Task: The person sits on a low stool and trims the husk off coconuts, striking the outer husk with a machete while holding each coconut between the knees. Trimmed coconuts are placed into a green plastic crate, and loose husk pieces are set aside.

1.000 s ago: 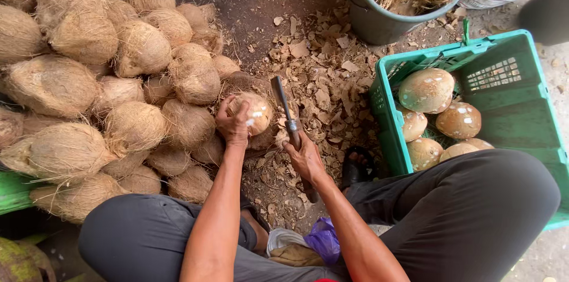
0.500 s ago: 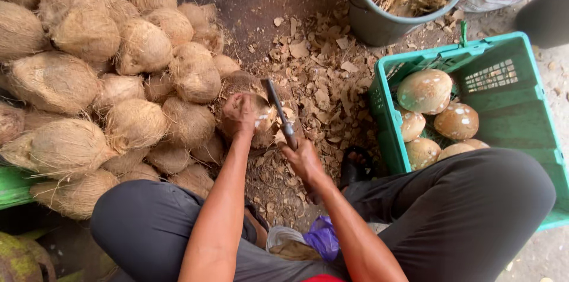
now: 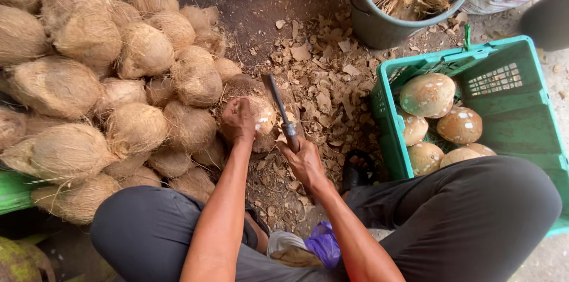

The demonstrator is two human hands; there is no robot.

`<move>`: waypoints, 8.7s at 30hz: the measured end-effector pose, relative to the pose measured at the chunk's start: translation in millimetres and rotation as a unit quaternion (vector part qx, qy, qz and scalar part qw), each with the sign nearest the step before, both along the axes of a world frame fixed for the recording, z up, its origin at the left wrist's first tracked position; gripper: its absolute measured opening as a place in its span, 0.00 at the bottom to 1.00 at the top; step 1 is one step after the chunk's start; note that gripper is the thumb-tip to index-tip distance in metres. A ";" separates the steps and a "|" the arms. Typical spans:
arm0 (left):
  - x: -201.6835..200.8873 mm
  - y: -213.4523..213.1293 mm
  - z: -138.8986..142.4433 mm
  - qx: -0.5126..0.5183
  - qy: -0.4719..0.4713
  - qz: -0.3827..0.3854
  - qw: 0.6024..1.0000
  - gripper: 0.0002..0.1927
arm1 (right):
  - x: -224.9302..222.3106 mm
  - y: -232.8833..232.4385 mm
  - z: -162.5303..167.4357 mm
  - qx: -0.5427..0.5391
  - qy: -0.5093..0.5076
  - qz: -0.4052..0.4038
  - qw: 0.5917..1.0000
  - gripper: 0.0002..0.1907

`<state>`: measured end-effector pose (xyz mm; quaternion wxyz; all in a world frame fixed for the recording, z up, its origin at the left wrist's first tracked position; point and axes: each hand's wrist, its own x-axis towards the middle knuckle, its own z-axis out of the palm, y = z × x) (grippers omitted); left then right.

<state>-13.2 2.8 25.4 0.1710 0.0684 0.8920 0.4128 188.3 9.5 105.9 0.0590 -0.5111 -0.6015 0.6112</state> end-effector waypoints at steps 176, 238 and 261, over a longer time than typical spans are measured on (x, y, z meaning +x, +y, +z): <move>-4.9 -22.7 -10.1 0.163 0.193 -0.171 0.952 0.17 | 5.4 -0.2 -32.5 -0.013 0.019 0.027 0.999 0.15; -25.4 -50.6 13.4 0.186 -0.085 0.030 0.978 0.35 | 12.9 -0.9 -58.3 -0.012 -0.085 0.088 0.992 0.11; -17.0 -3.4 7.6 -0.031 0.037 -0.115 0.992 0.17 | 7.4 10.4 1.6 -0.026 0.201 -0.046 0.978 0.16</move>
